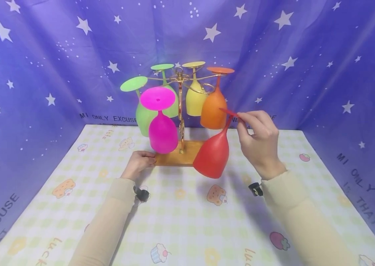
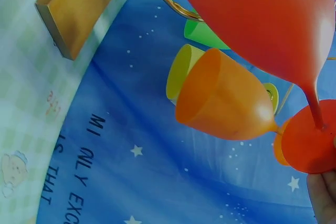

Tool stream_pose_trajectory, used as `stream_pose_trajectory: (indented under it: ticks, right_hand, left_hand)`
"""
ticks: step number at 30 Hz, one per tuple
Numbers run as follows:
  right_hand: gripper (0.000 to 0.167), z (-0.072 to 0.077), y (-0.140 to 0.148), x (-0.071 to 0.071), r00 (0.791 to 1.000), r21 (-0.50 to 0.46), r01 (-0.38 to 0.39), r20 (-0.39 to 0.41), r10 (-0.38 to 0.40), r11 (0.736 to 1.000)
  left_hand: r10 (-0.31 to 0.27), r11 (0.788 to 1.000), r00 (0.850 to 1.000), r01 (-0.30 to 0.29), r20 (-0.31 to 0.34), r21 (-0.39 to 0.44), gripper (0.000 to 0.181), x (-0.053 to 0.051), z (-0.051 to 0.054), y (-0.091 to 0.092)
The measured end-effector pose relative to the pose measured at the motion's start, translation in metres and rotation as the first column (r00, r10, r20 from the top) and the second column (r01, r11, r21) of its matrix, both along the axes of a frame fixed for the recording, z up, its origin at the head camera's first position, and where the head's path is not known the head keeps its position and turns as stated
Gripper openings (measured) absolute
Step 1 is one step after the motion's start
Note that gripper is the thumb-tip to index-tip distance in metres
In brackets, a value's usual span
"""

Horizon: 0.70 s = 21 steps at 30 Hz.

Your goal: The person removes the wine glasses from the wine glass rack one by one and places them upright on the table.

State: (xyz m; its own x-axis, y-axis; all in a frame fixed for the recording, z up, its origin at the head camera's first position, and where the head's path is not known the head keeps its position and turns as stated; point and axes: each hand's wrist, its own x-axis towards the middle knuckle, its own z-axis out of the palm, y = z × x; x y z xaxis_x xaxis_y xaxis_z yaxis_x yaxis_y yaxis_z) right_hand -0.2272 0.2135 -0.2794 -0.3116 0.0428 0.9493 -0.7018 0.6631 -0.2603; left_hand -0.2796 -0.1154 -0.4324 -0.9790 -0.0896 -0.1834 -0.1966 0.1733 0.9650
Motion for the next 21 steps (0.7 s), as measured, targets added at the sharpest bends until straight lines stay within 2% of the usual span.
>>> stream_pose_trajectory:
  ticks: [6, 10, 13, 18, 21]
  right_hand:
    - [0.014, -0.013, -0.003, -0.003, 1.0, 0.007, -0.011, 0.02, 0.011, 1.0]
    - [0.014, -0.028, 0.0, -0.01, 0.999, 0.012, -0.033, 0.038, 0.033, 0.999]
    - [0.014, -0.037, -0.002, -0.011, 0.997, 0.009, -0.05, 0.055, 0.049, 0.999]
    - [0.015, -0.048, -0.003, -0.011, 0.995, 0.008, -0.047, 0.085, 0.046, 0.999]
    - [0.015, -0.053, -0.003, -0.011, 0.994, 0.004, -0.04, 0.103, 0.039, 0.999]
  left_hand:
    - [-0.022, 1.0, 1.0, 0.022, 0.0, -0.019, 0.027, 0.001, 0.002, 0.001]
    - [-0.049, 0.994, 0.999, 0.048, -0.016, -0.102, 0.028, 0.003, 0.004, 0.002]
    - [-0.062, 0.979, 0.998, 0.055, -0.031, -0.197, 0.029, 0.005, 0.008, 0.003]
    - [-0.083, 0.95, 0.995, 0.061, -0.059, -0.305, 0.028, 0.008, 0.016, 0.006]
    - [-0.107, 0.924, 0.989, 0.063, -0.098, -0.378, 0.024, 0.011, 0.021, 0.009]
